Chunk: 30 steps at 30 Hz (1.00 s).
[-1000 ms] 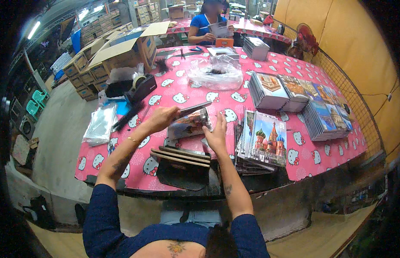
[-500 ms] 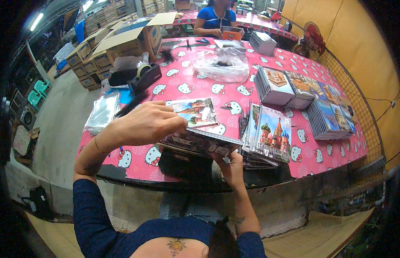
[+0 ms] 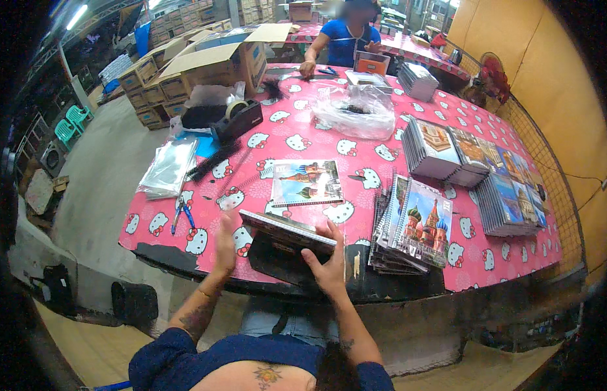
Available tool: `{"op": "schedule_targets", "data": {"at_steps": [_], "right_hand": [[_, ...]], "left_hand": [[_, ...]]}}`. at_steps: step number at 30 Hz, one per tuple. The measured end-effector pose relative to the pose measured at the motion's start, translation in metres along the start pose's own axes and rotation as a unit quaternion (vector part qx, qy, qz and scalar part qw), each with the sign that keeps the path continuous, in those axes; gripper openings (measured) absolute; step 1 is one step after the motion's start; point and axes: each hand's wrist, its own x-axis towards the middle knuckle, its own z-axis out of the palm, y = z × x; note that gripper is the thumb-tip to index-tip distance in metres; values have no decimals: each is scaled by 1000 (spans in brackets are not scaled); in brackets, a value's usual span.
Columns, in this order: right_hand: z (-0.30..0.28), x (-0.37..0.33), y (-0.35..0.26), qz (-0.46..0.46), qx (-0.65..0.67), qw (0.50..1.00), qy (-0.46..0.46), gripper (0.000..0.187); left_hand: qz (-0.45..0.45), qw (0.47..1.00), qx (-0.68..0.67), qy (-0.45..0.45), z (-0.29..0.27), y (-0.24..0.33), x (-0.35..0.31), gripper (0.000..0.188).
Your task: The person places notebooks into plastic sleeves, peels away the adhesive backing from the flap, and seals the sleeves before stacking them in a pile.
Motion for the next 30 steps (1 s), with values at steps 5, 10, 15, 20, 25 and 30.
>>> {"op": "schedule_targets", "data": {"at_steps": [5,10,15,20,25,30], "right_hand": [[-27,9,-2,-7,-35,998,-43,66],[-39,15,-43,-148,-201,968,23,72],[15,18,-116,-330,-419,844,-61,48],[73,50,-77,-290,-459,833,-104,23],[76,53,-70,-300,-442,839,-101,12],[77,53,-74,-285,-437,844,-121,12]], "left_hand": [[-33,996,49,62,9,-102,61,49],[-15,958,272,90,7,-164,134,39],[8,972,207,113,-14,-114,161,31],[-32,999,-4,33,-32,-15,85,21],[-37,998,14,46,-45,37,18,16],[-24,995,29,91,-37,30,15,14]]}}
